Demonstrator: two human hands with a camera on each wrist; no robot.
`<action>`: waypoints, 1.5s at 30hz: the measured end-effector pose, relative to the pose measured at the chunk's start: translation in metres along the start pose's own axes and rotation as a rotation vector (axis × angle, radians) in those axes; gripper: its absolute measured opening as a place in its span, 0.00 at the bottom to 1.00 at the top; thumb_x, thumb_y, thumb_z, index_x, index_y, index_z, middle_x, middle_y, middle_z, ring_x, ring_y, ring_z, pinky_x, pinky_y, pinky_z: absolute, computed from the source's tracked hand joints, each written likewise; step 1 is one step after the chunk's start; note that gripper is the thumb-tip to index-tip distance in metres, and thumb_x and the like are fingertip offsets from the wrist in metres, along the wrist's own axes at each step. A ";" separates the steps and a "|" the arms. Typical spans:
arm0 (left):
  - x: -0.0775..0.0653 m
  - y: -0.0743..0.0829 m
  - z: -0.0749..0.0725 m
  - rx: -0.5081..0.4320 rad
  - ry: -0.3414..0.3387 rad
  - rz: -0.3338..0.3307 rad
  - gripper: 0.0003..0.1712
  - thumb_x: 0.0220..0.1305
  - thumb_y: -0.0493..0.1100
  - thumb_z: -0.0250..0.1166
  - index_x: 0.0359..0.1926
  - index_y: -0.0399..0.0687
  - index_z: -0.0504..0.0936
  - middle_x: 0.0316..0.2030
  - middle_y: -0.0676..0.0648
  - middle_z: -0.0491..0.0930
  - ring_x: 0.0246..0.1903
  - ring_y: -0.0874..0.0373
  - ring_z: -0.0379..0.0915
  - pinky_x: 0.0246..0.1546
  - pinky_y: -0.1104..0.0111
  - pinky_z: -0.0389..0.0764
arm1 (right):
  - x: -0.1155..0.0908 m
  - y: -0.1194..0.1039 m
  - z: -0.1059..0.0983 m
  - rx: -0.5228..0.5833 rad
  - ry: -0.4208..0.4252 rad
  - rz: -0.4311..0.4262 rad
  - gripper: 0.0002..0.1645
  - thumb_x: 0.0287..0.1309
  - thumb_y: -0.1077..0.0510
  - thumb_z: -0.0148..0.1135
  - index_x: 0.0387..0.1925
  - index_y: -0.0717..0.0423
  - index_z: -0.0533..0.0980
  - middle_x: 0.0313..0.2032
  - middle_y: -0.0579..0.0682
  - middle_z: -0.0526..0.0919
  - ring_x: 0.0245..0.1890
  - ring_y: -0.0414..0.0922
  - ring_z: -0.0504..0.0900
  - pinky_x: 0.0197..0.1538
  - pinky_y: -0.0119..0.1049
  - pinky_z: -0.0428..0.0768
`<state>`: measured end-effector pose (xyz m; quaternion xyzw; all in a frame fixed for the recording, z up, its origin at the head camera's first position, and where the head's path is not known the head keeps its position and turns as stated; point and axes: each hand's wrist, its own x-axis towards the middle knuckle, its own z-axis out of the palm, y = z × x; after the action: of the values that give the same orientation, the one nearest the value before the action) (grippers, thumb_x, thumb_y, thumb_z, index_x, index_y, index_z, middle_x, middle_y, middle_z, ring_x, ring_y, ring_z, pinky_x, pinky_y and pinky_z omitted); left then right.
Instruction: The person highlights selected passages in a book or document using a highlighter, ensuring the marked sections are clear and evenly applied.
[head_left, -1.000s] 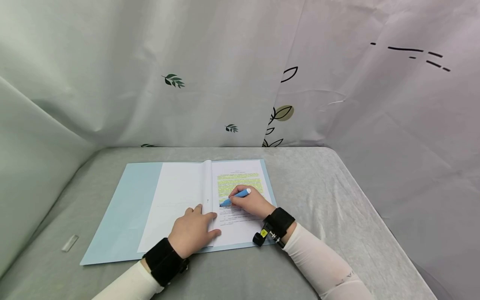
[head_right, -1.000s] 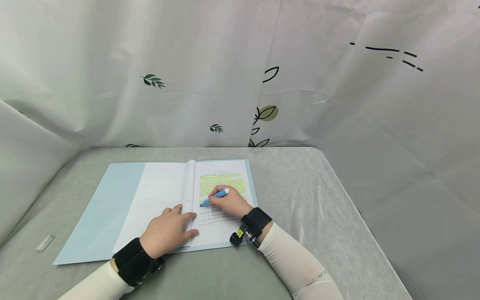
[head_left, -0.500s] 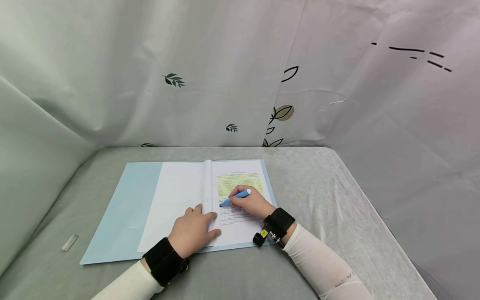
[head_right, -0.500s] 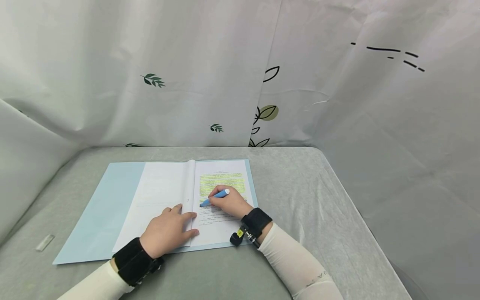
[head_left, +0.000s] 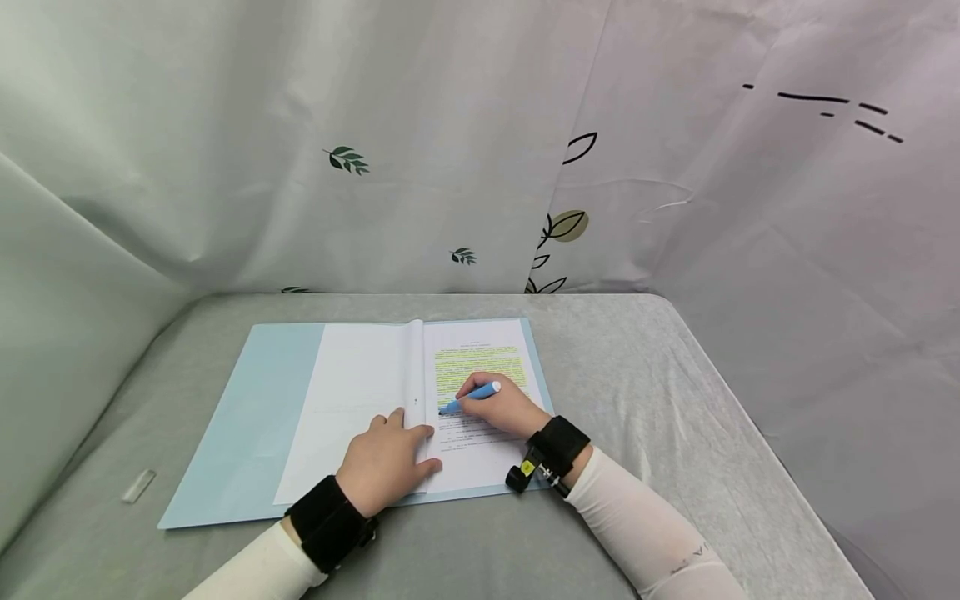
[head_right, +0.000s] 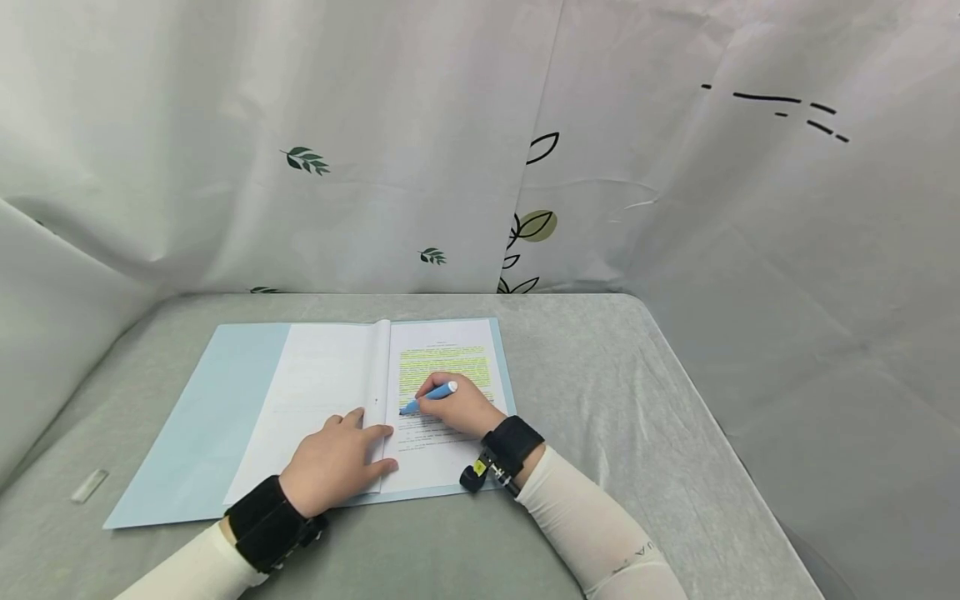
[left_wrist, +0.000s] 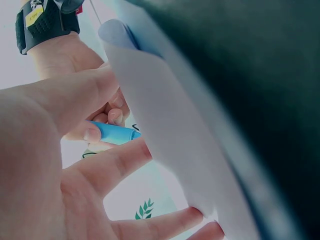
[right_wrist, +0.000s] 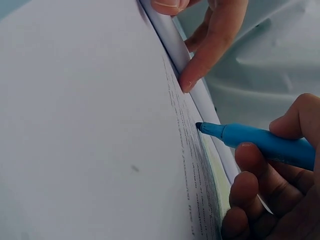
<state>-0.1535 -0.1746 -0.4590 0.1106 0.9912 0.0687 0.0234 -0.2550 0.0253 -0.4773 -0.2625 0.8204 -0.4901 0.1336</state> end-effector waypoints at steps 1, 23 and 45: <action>0.000 0.000 0.000 0.002 -0.001 0.000 0.31 0.51 0.67 0.68 0.52 0.57 0.85 0.54 0.30 0.74 0.44 0.39 0.71 0.32 0.49 0.79 | 0.000 0.000 0.000 -0.002 -0.002 -0.006 0.05 0.59 0.58 0.62 0.35 0.55 0.81 0.29 0.48 0.77 0.23 0.41 0.69 0.29 0.31 0.66; -0.001 0.001 -0.003 -0.007 -0.019 -0.011 0.31 0.52 0.66 0.68 0.52 0.56 0.84 0.56 0.30 0.73 0.46 0.39 0.71 0.34 0.48 0.79 | -0.003 -0.008 0.000 -0.025 0.029 0.022 0.03 0.57 0.60 0.64 0.31 0.54 0.82 0.23 0.45 0.73 0.19 0.39 0.65 0.25 0.30 0.64; 0.000 0.001 -0.002 0.000 -0.027 -0.007 0.31 0.52 0.66 0.68 0.52 0.56 0.84 0.55 0.31 0.74 0.43 0.40 0.71 0.33 0.50 0.79 | -0.003 0.003 -0.008 -0.044 0.029 0.024 0.03 0.56 0.57 0.65 0.29 0.50 0.82 0.25 0.46 0.78 0.21 0.41 0.68 0.24 0.31 0.65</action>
<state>-0.1534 -0.1735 -0.4567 0.1082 0.9912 0.0672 0.0372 -0.2575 0.0336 -0.4763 -0.2484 0.8360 -0.4739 0.1217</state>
